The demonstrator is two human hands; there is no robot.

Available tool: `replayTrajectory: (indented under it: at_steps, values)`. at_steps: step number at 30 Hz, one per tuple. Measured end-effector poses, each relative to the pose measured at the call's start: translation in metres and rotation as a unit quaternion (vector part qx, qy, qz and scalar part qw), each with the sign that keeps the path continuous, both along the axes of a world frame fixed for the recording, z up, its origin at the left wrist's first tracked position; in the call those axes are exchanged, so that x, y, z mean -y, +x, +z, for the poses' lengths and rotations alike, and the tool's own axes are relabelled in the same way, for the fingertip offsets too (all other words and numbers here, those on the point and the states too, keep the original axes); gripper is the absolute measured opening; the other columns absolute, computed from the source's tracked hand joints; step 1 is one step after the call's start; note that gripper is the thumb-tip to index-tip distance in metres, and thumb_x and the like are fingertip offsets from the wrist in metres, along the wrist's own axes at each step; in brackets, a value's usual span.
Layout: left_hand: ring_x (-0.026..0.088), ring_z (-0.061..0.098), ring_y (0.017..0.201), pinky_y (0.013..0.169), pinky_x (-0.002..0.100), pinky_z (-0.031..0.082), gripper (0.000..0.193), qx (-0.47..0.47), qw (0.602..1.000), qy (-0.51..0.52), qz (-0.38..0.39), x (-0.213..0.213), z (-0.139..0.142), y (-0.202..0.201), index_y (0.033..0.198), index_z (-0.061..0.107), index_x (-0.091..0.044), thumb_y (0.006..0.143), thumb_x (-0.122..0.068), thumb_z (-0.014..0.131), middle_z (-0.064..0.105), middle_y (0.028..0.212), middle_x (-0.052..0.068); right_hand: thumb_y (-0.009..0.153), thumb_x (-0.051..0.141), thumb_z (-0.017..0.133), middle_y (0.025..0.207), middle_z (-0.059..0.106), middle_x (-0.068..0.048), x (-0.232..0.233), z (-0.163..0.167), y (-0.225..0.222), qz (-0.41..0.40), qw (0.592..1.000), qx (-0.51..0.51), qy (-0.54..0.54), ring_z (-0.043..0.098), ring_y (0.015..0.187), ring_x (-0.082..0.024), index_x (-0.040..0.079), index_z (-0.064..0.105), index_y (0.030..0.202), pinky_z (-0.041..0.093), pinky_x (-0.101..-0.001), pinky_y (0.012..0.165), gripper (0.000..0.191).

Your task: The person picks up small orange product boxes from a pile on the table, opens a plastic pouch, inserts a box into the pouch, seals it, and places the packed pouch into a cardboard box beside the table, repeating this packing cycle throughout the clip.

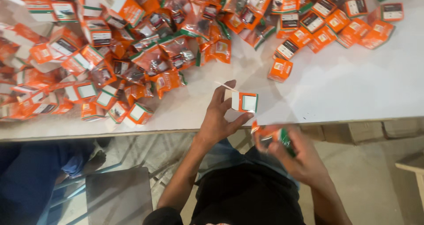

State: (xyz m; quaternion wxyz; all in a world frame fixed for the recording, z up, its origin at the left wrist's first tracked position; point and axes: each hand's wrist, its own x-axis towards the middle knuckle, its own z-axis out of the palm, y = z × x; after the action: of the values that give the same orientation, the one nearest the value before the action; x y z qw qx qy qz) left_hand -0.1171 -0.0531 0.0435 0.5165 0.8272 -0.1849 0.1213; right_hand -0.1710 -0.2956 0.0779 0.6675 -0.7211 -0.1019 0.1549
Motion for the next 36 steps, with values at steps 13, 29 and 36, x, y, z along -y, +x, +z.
replayTrajectory:
  at_steps: [13, 29, 36]
  values:
    - [0.039, 0.049, 0.139, 0.111, 0.048, 0.046, 0.041, -0.003, 0.999, -0.016, -0.039, -0.001, 0.002, 0.006, 0.111, 0.078, -0.005, 0.075, -0.018, 0.092, 0.046, 0.149, 0.023, 0.107, 0.005, 0.055, 0.152, 0.055, -0.019, 0.014, -0.049, 0.025, -0.205, 0.909, -0.044, 0.36, 0.067, 0.117, -0.023, 0.002, 0.052, 0.147, 0.063, -0.0398, 0.095, 0.04]
    - [0.032, 0.062, 0.108, 0.095, 0.045, 0.045, 0.115, 0.006, 0.99, 0.136, -0.026, -0.004, -0.027, 0.029, 0.161, 0.025, -0.008, 0.072, -0.035, 0.092, 0.069, 0.114, 0.011, 0.082, 0.011, 0.086, 0.135, 0.063, -0.009, -0.054, -0.002, 0.063, -0.137, 0.9, 0.339, -0.238, 0.069, 0.109, -0.024, 0.01, 0.068, 0.126, 0.058, -0.0394, 0.088, 0.047]
    - [0.028, 0.063, 0.109, 0.099, 0.043, 0.045, 0.113, -0.004, 0.989, 0.141, -0.038, -0.009, -0.032, 0.025, 0.164, 0.024, -0.009, 0.075, -0.034, 0.089, 0.07, 0.113, 0.005, 0.079, 0.031, 0.079, 0.147, 0.05, -0.017, -0.054, 0.033, 0.075, 0.052, 0.809, 0.376, -0.448, 0.049, 0.135, -0.037, 0.017, 0.076, 0.111, 0.048, -0.0483, 0.097, 0.035]
